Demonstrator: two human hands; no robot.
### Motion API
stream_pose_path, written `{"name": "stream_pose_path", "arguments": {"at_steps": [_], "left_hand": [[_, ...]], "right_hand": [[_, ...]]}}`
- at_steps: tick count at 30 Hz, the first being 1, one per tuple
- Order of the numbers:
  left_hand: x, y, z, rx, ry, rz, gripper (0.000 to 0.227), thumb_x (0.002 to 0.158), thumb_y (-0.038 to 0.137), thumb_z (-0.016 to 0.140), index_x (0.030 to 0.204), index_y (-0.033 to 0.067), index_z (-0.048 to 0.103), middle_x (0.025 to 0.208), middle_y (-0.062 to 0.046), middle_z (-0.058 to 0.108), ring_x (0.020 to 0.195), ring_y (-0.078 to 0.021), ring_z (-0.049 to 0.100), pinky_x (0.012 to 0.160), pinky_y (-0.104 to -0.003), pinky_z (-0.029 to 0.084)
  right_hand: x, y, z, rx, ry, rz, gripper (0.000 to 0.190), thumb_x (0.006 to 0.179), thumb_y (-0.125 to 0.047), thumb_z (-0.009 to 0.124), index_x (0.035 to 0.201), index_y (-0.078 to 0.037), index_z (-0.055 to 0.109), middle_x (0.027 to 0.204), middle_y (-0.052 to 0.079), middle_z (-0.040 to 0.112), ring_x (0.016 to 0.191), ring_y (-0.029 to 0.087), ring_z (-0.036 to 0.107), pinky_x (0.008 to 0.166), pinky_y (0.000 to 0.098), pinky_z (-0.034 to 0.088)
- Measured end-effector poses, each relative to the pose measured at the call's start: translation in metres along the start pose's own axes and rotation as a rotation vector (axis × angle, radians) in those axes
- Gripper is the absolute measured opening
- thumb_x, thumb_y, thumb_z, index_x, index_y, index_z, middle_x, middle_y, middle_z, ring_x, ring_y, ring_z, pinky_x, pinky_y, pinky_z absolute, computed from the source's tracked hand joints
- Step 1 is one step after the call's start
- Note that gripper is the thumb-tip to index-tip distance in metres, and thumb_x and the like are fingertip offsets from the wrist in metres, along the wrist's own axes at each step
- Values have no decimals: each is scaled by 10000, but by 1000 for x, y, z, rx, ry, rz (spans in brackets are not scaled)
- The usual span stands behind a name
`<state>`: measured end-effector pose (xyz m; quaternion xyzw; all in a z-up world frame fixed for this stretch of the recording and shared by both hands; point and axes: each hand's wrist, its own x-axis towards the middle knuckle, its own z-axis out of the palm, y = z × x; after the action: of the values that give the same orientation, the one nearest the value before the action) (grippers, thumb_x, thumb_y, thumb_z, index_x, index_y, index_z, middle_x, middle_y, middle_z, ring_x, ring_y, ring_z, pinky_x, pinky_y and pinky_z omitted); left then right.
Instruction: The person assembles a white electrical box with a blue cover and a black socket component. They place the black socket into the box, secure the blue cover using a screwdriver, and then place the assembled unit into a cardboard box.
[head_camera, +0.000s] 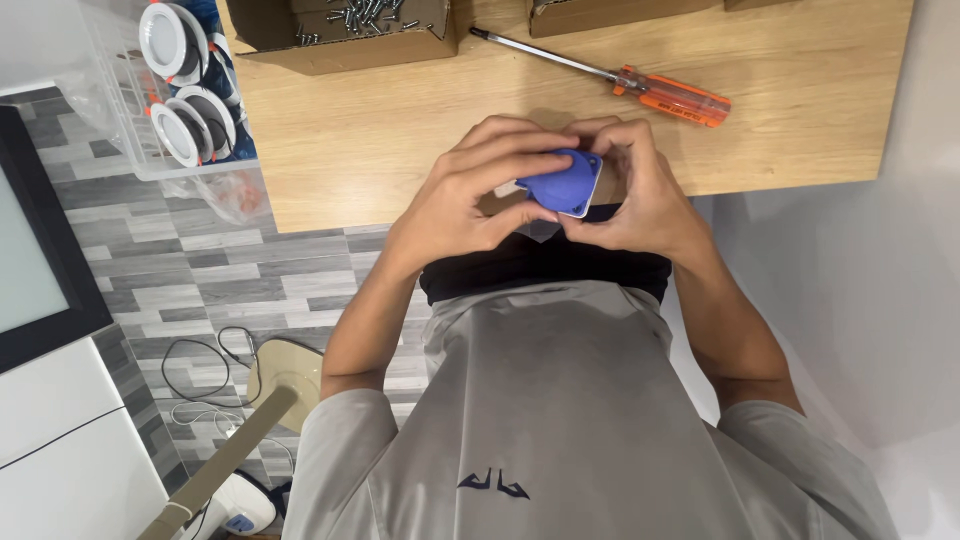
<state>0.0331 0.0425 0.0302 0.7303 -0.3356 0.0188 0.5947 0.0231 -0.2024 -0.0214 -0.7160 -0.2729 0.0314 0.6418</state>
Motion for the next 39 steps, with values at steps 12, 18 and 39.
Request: {"name": "stream_pose_path", "arguments": {"at_steps": [12, 18, 39], "left_hand": [[-3, -7, 3, 27, -33, -4, 383, 970, 195, 925, 1295, 53, 780, 1373, -159, 746, 1267, -381, 684, 1084, -520, 554], [-4, -10, 4, 49, -42, -19, 401, 943, 176, 951, 1287, 54, 786, 1363, -154, 753, 1285, -374, 676, 1092, -503, 543], [-3, -15, 6, 24, -45, -15, 393, 967, 264, 918, 1289, 84, 784, 1354, -129, 758, 1274, -377, 698, 1105, -531, 537]], "right_hand": [[-5, 3, -3, 29, -4, 41, 798, 779, 18, 958, 1277, -6, 335, 1379, 307, 630, 1237, 426, 709, 1082, 493, 539], [-5, 5, -4, 41, -5, 32, 803, 775, 28, 958, 1284, 0, 338, 1378, 312, 630, 1232, 430, 713, 1066, 487, 551], [-4, 2, -4, 37, -17, 21, 785, 785, 32, 956, 1272, 2, 342, 1362, 313, 636, 1194, 422, 721, 1046, 486, 555]]}}
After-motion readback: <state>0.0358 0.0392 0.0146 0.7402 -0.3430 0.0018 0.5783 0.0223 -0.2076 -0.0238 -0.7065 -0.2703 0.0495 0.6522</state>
